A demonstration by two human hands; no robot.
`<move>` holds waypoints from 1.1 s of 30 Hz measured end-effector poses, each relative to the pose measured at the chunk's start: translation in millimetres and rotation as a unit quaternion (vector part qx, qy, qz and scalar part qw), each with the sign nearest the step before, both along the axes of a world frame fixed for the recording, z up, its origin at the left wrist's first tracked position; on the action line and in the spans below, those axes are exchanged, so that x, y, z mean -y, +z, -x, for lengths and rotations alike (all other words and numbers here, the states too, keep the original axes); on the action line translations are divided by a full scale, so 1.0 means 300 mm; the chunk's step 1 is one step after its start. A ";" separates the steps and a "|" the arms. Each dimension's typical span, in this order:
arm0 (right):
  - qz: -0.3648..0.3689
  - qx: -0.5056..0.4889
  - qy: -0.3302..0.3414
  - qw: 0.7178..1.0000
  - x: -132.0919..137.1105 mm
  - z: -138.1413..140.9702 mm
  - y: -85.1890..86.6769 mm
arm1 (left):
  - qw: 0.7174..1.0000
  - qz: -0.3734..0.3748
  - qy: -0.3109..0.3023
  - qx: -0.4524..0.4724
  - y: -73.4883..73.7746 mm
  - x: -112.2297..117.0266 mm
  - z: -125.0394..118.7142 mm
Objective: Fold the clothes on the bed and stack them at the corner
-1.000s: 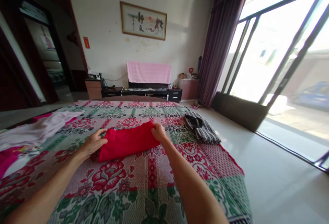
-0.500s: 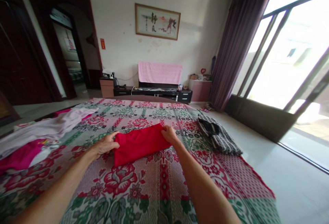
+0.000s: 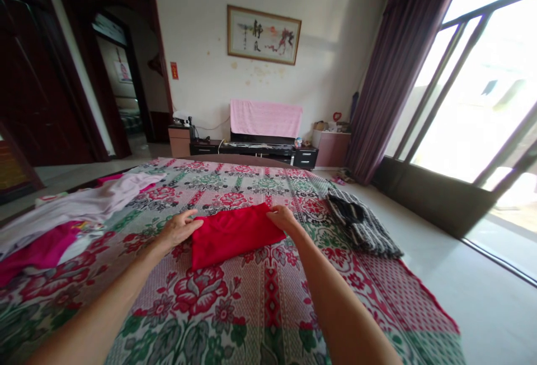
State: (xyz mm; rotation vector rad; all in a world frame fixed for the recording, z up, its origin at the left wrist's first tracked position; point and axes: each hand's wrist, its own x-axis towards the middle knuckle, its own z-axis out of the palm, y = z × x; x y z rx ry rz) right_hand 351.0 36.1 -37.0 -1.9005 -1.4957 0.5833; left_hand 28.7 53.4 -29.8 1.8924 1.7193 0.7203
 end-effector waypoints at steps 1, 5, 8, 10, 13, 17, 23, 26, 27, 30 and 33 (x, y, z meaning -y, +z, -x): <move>0.012 -0.019 0.004 1.000 0.002 -0.006 -0.001 | 1.000 -0.010 0.001 -0.009 -0.008 -0.005 -0.004; 0.040 -0.018 -0.003 0.999 0.001 -0.013 0.001 | 0.999 -0.036 0.005 -0.020 -0.039 -0.026 -0.020; 0.047 0.055 -0.020 0.997 -0.015 -0.007 0.010 | 1.000 -0.011 0.015 -0.012 -0.037 -0.028 -0.029; 0.047 0.091 -0.027 0.994 -0.032 -0.002 0.020 | 0.999 0.045 0.004 -0.005 -0.017 -0.015 -0.032; 0.034 0.138 -0.020 0.990 -0.061 0.015 0.043 | 0.988 0.155 -0.027 -0.002 0.025 0.018 -0.032; 0.018 0.193 -0.006 0.981 -0.099 0.062 0.074 | 0.971 0.217 -0.098 -0.014 0.065 0.048 -0.017; -0.026 0.276 0.026 0.960 -0.170 0.127 0.074 | 0.933 0.261 -0.248 0.006 0.072 0.055 0.014; -0.099 0.261 0.041 0.959 -0.200 0.143 0.055 | 0.915 0.281 -0.290 0.005 0.076 0.061 0.020; -0.118 0.249 0.037 0.961 -0.204 0.145 0.049 | 0.911 0.285 -0.299 0.002 0.077 0.062 0.022; -0.140 0.223 0.001 0.965 -0.195 0.130 0.037 | 0.913 0.278 -0.297 -0.017 0.083 0.062 0.033; -0.118 0.226 -0.060 0.965 -0.159 0.080 0.035 | 0.927 0.263 -0.262 -0.049 0.088 0.059 0.039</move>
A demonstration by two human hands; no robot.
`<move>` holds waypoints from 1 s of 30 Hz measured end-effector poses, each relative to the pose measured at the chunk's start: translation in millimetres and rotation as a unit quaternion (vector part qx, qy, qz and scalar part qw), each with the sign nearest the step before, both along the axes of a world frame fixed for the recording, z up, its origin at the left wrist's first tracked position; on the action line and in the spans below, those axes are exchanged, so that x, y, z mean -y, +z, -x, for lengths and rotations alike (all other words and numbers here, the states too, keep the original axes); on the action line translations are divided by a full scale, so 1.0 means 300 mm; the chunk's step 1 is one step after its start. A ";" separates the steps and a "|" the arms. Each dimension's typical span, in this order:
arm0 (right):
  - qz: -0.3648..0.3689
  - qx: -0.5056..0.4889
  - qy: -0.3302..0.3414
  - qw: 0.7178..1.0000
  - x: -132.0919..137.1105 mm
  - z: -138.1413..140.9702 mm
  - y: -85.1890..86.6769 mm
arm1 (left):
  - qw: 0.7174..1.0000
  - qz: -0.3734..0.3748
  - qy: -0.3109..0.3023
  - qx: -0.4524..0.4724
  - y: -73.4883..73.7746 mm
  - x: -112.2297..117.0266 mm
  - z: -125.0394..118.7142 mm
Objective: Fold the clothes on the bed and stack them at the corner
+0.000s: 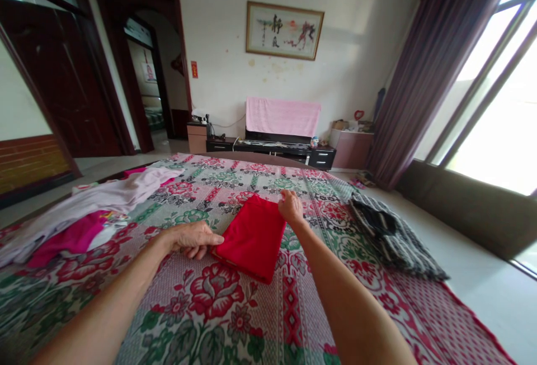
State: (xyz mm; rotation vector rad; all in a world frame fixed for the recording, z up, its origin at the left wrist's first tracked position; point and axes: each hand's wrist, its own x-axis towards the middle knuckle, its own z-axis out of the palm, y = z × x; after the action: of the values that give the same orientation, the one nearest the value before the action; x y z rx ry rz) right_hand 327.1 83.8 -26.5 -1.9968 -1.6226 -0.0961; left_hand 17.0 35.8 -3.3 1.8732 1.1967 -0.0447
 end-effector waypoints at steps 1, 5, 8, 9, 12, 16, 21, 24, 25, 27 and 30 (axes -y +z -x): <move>0.017 -0.002 -0.026 1.000 0.015 -0.021 0.001 | 1.000 -0.006 0.012 -0.008 0.002 -0.001 -0.001; 0.131 -0.017 -0.069 0.989 0.069 -0.090 0.001 | 0.999 -0.024 0.047 -0.012 0.002 -0.002 -0.020; 0.169 -0.024 -0.058 0.984 0.087 -0.096 0.003 | 0.998 -0.047 0.043 -0.019 -0.003 0.000 -0.038; 0.173 -0.028 -0.060 0.983 0.088 -0.089 0.006 | 0.998 -0.053 0.038 -0.020 -0.004 0.002 -0.043; 0.184 -0.044 -0.077 0.979 0.079 -0.055 0.014 | 0.998 -0.057 0.031 -0.025 -0.008 0.007 -0.054; 0.181 -0.050 -0.082 0.979 0.049 -0.021 0.006 | 0.997 -0.051 0.050 -0.017 -0.019 0.009 -0.060; 0.111 -0.040 -0.043 0.992 0.003 -0.016 -0.025 | 1.000 -0.010 0.008 0.017 -0.030 0.017 -0.071; 0.096 -0.041 -0.040 0.994 -0.017 -0.016 -0.038 | 0.999 0.020 -0.007 0.036 -0.032 0.024 -0.084; 0.092 -0.040 -0.040 0.994 -0.023 -0.017 -0.042 | 0.999 0.025 -0.009 0.039 -0.033 0.025 -0.087; 0.092 -0.046 -0.038 0.994 -0.038 -0.020 -0.048 | 0.999 0.031 -0.010 0.039 -0.033 0.025 -0.090; 0.113 -0.079 -0.031 0.990 -0.074 -0.025 -0.055 | 0.999 0.034 -0.006 0.038 -0.030 0.025 -0.090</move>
State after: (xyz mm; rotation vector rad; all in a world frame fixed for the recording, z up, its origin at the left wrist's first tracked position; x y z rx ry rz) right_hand 334.6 105.9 -42.9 -2.1638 -1.5273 0.2270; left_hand 44.0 28.2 -12.4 1.8067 1.1172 -0.0206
